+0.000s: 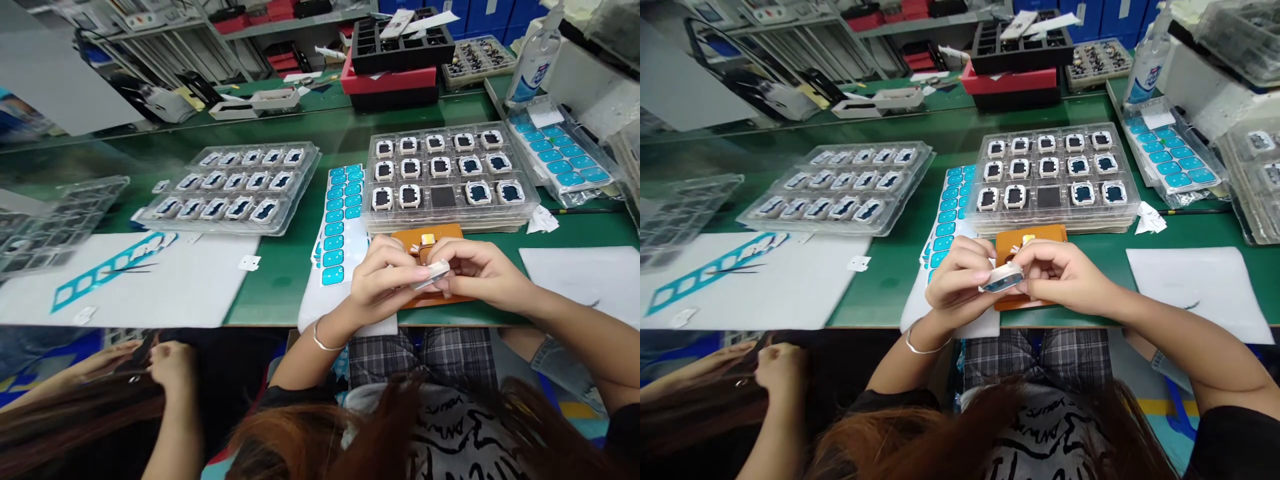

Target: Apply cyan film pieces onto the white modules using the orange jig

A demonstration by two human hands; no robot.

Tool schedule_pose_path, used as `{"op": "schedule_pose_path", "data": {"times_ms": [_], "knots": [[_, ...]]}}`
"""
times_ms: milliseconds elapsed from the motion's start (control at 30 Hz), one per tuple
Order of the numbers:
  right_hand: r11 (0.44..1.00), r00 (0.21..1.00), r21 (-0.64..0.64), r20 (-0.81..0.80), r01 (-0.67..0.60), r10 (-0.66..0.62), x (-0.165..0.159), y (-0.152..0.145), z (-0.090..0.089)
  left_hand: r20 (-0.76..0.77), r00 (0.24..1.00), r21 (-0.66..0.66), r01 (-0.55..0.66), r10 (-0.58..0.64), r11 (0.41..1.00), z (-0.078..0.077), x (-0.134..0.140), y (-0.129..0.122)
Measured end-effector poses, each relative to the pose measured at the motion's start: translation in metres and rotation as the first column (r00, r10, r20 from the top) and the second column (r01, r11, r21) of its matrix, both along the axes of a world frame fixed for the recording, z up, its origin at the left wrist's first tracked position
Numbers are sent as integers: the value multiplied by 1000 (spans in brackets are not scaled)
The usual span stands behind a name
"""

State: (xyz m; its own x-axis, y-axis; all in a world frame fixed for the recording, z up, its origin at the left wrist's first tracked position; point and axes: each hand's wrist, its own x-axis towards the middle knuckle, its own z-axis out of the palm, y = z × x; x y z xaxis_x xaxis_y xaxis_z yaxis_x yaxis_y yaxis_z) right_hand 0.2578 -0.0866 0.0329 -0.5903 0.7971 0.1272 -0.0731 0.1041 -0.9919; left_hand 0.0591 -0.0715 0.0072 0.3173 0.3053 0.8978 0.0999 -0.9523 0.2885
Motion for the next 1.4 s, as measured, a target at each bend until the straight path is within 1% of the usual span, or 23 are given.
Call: {"op": "schedule_pose_path", "data": {"times_ms": [167, 300, 367, 400, 433, 467, 500, 533, 567, 600, 633, 667, 700, 733, 800, 867, 1000, 1100, 1167, 1233, 1267, 1333, 1400], "knots": [[999, 998, -22, -49, 39, -40, -1, 0, -2, 5, 998, -49, -68, 69, 996, -3, 0, 1], [992, 991, 36, -57, 120, -118, -1, 5, -3, 15, 985, -69, -172, 173, 983, -5, 3, 6], [973, 977, 90, -46, 211, -208, 5, 13, -3, -25, 971, -74, -240, 238, 968, -3, -1, 13], [950, 959, 132, -40, 284, -281, 10, 19, -3, -47, 957, -81, -290, 287, 953, -1, -6, 18], [909, 928, 190, -37, 371, -371, 16, 27, -3, -71, 933, -95, -357, 352, 929, 2, -12, 24], [846, 882, 267, -38, 462, -469, 23, 36, -3, -110, 896, -126, -443, 431, 888, 5, -21, 30], [761, 825, 359, -44, 540, -564, 29, 46, -3, -176, 837, -176, -545, 519, 819, 8, -32, 36], [660, 763, 465, -52, 590, -645, 35, 55, -4, -277, 757, -241, -651, 591, 720, 10, -42, 41], [549, 699, 575, -57, 607, -712, 40, 65, -4, -403, 666, -304, -745, 628, 594, 11, -53, 46], [435, 635, 680, -59, 590, -770, 43, 73, -4, -527, 583, -342, -812, 619, 473, 11, -62, 50], [334, 578, 772, -53, 541, -814, 45, 79, -5, -595, 534, -358, -845, 601, 397, 10, -70, 54], [257, 529, 847, -33, 465, -848, 45, 84, -6, -643, 503, -366, -864, 578, 345, 9, -75, 57], [212, 491, 903, 1, 374, -871, 44, 88, -8, -668, 490, -369, -872, 561, 321, 6, -78, 60], [195, 465, 939, 43, 284, -884, 42, 90, -9, -680, 486, -373, -874, 549, 312, 3, -78, 62], [214, 447, 966, 130, 143, -885, 35, 92, -12, -710, 476, -377, -879, 519, 291, -3, -75, 68], [255, 464, 965, 198, 62, -863, 28, 92, -15, -733, 465, -380, -885, 497, 268, -8, -68, 75], [349, 510, 936, 316, -33, -800, 20, 95, -13, -764, 422, -376, -906, 487, 195, -17, -60, 88], [429, 532, 899, 404, -84, -744, 21, 101, -6, -774, 390, -373, -917, 499, 138, -22, -58, 93], [475, 526, 875, 448, -92, -723, 27, 107, 3, -777, 381, -382, -918, 502, 106, -24, -59, 95], [501, 489, 863, 462, -58, -740, 37, 116, 12, -779, 383, -396, -914, 497, 83, -24, -60, 97], [505, 456, 863, 459, -26, -762, 44, 121, 16, -779, 388, -405, -911, 493, 77, -24, -60, 98], [502, 370, 863, 453, 44, -811, 58, 132, 23, -779, 401, -422, -904, 481, 70, -23, -62, 100], [504, 288, 858, 461, 95, -839, 72, 143, 26, -782, 416, -438, -896, 464, 66, -23, -65, 103]]}}
